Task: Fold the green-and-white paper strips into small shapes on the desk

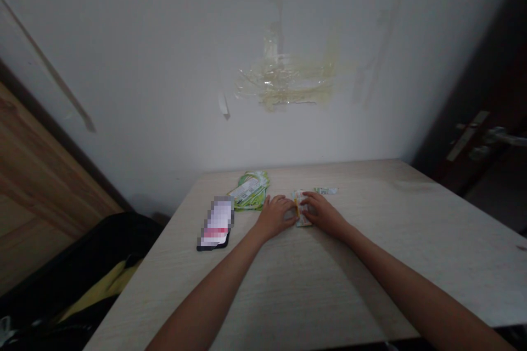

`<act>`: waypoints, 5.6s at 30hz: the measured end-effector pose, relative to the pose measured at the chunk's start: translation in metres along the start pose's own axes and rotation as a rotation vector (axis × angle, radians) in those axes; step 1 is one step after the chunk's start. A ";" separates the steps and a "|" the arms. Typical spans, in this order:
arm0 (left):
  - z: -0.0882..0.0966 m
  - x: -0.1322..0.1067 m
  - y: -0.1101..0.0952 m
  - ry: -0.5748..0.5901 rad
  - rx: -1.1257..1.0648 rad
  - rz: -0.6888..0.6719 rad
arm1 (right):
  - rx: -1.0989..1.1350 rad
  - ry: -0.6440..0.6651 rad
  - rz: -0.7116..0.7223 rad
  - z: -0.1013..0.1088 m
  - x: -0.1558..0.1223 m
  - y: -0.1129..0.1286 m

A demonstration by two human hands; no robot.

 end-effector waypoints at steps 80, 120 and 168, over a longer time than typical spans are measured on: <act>-0.005 -0.004 0.002 0.009 0.070 0.042 | -0.055 -0.100 -0.243 0.002 0.007 -0.021; -0.005 -0.005 0.003 0.036 0.068 0.079 | -0.028 0.261 -0.180 0.017 -0.009 -0.028; -0.002 -0.011 -0.004 0.055 0.052 0.045 | -0.383 0.065 -0.191 0.010 0.008 -0.014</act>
Point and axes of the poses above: each hand's wrist, its own x-axis towards the middle knuckle, its own z-axis out of the back of the hand, y = z × x, the point moved 3 cm from there along x, towards the middle knuckle, and after that the axes turned 1 degree about y, right-handed, at the moved point
